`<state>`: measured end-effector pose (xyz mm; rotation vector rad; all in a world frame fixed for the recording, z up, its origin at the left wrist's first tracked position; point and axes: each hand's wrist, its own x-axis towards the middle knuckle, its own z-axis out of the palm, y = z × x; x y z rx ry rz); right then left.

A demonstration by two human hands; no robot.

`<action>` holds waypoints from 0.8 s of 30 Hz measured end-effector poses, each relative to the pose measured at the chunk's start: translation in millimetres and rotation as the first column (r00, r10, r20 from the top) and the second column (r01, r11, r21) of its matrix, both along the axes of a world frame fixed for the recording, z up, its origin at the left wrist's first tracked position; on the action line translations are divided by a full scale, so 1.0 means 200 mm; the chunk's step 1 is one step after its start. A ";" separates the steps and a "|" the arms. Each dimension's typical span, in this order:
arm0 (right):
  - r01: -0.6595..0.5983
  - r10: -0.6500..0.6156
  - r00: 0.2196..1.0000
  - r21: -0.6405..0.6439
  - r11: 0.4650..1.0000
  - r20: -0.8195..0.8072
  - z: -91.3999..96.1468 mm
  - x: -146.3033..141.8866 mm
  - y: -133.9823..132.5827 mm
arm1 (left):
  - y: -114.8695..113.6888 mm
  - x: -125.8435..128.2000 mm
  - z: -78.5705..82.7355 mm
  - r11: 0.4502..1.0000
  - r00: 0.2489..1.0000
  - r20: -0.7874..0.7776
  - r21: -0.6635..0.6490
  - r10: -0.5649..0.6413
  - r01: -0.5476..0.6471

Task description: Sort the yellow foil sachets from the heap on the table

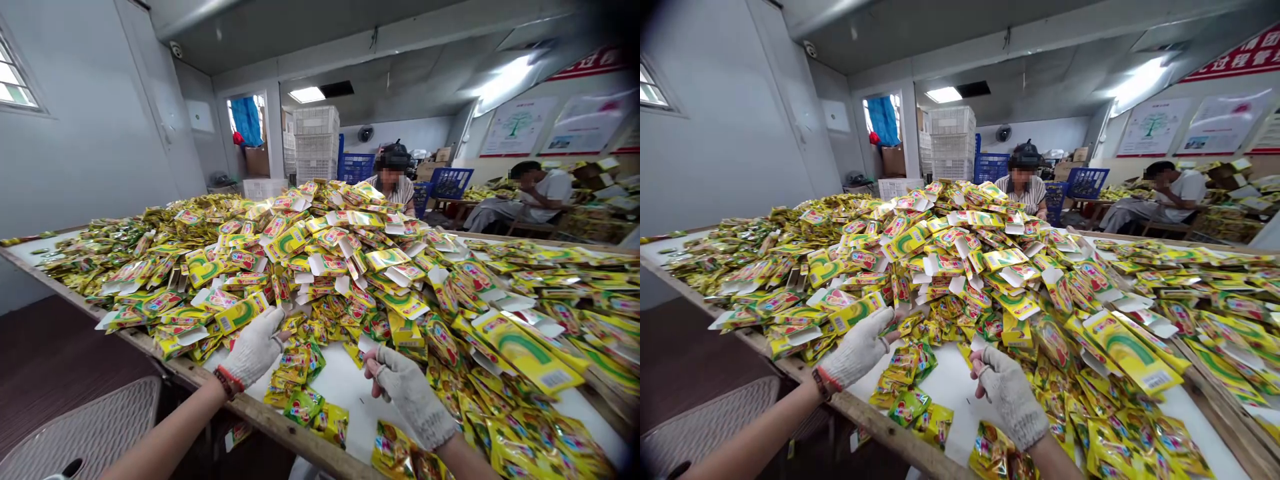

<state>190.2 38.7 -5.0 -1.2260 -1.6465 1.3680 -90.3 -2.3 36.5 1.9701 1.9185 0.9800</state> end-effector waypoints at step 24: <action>-0.184 0.069 0.927 0.285 0.941 0.369 -0.02 0.01 0.13 | -0.16 0.46 0.01 0.889 0.826 -0.435 -0.428 -0.359 0.161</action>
